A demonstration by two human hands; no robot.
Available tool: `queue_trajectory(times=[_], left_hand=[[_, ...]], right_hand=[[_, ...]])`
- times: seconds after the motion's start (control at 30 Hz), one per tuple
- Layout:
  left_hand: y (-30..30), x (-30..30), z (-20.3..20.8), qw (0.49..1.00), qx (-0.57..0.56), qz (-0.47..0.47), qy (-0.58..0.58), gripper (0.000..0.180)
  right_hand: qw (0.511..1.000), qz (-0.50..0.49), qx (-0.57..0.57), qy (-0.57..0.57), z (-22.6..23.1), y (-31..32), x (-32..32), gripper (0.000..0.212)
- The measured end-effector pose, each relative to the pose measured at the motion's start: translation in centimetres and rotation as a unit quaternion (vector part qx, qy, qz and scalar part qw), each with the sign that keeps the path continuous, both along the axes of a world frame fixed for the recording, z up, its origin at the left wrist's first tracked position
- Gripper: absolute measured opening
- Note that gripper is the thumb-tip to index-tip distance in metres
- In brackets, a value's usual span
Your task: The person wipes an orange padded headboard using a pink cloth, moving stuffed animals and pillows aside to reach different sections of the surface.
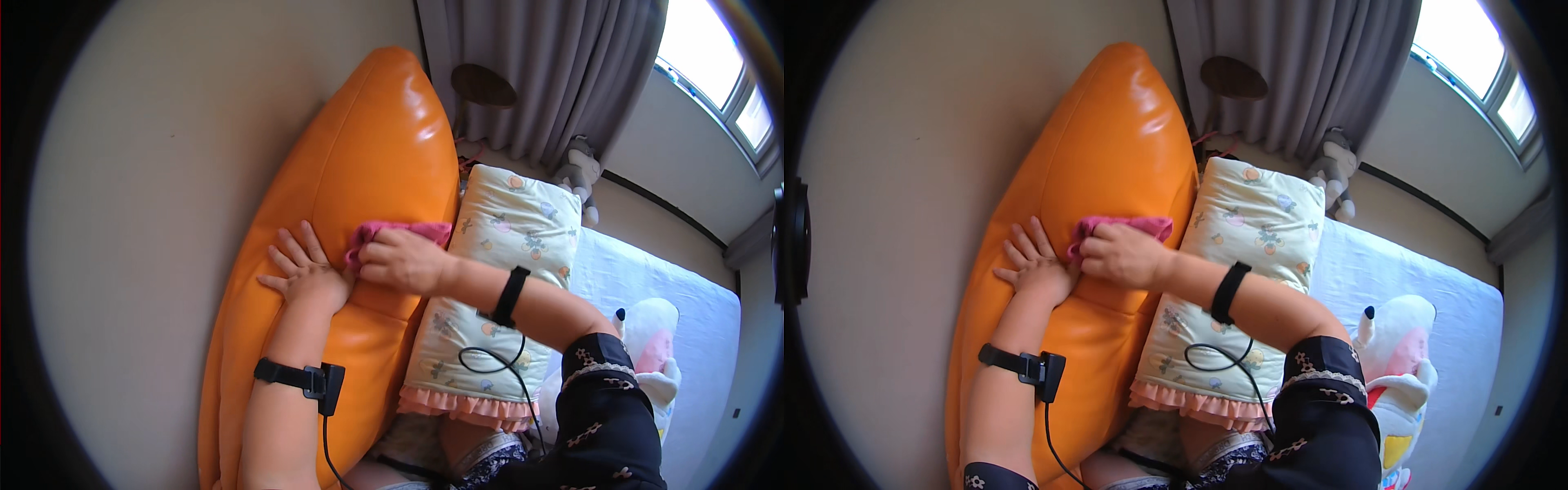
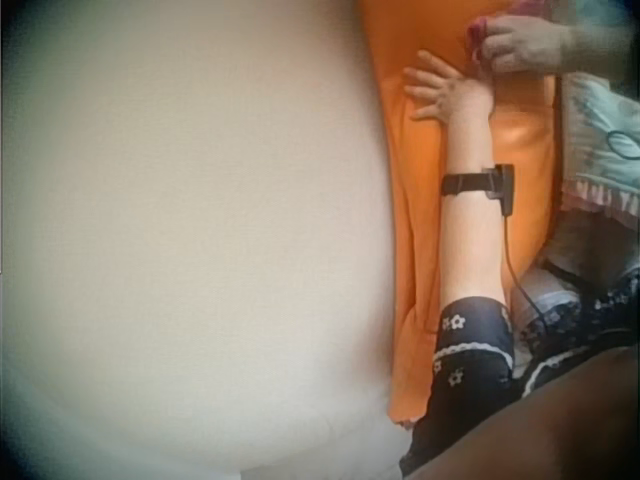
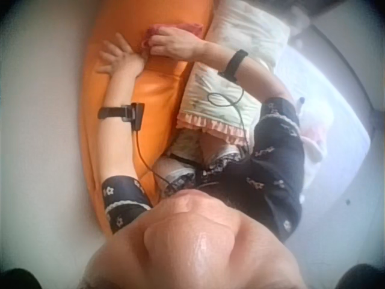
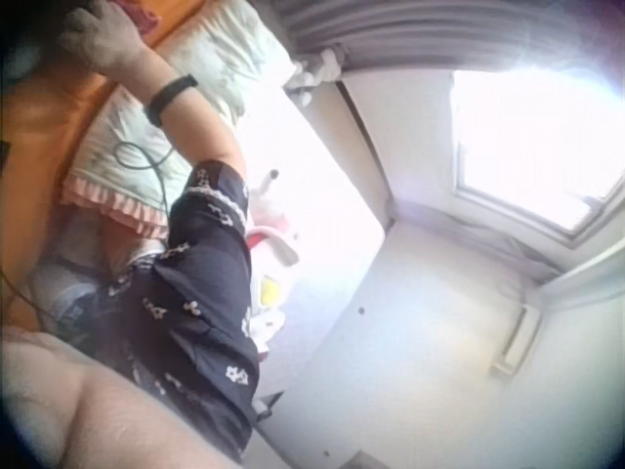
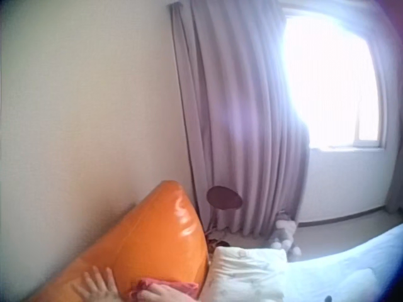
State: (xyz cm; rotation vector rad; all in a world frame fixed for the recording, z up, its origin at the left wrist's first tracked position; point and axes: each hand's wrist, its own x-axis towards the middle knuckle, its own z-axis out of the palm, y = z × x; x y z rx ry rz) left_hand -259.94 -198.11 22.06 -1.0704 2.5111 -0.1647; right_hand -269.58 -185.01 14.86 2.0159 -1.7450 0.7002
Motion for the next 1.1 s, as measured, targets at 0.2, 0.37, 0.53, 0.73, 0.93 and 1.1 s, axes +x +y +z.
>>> queue_trajectory(times=[0.2, 0.37, 0.53, 0.73, 0.93, 1.1], left_hand=[[-0.3, 0.6, 0.7, 1.0, 0.013, 0.004, 0.022, 0.105], [-0.3, 0.4, 0.1, 1.0, 0.011, -0.01, 0.004, 0.105], [-0.4, 0.0, -0.2, 1.0, 0.02, -0.013, -0.007, 0.105], [-0.7, 0.0, -0.4, 1.0, 0.021, 0.003, -0.003, 0.104], [-0.5, 2.4, 2.5, 0.999, 0.038, 0.0, 0.017, 0.103], [0.5, 5.8, 6.7, 0.984, 0.101, -0.058, 0.137, 0.094]], right_hand=[[0.993, -0.025, -0.064, 0.093, 3.9, -2.1, -7.4, 0.014], [0.9, -0.39, -0.186, -0.061, 8.2, -1.5, -19.3, 0.016], [0.834, -0.428, -0.302, -0.176, 11.5, -4.5, -24.6, 0.021], [0.909, -0.273, -0.175, -0.261, 6.9, -8.9, -15.3, 0.026], [0.969, -0.114, -0.094, -0.196, 6.8, -6.7, -4.0, 0.023], [0.969, -0.141, -0.014, -0.203, 8.0, -0.9, -0.7, 0.031]])
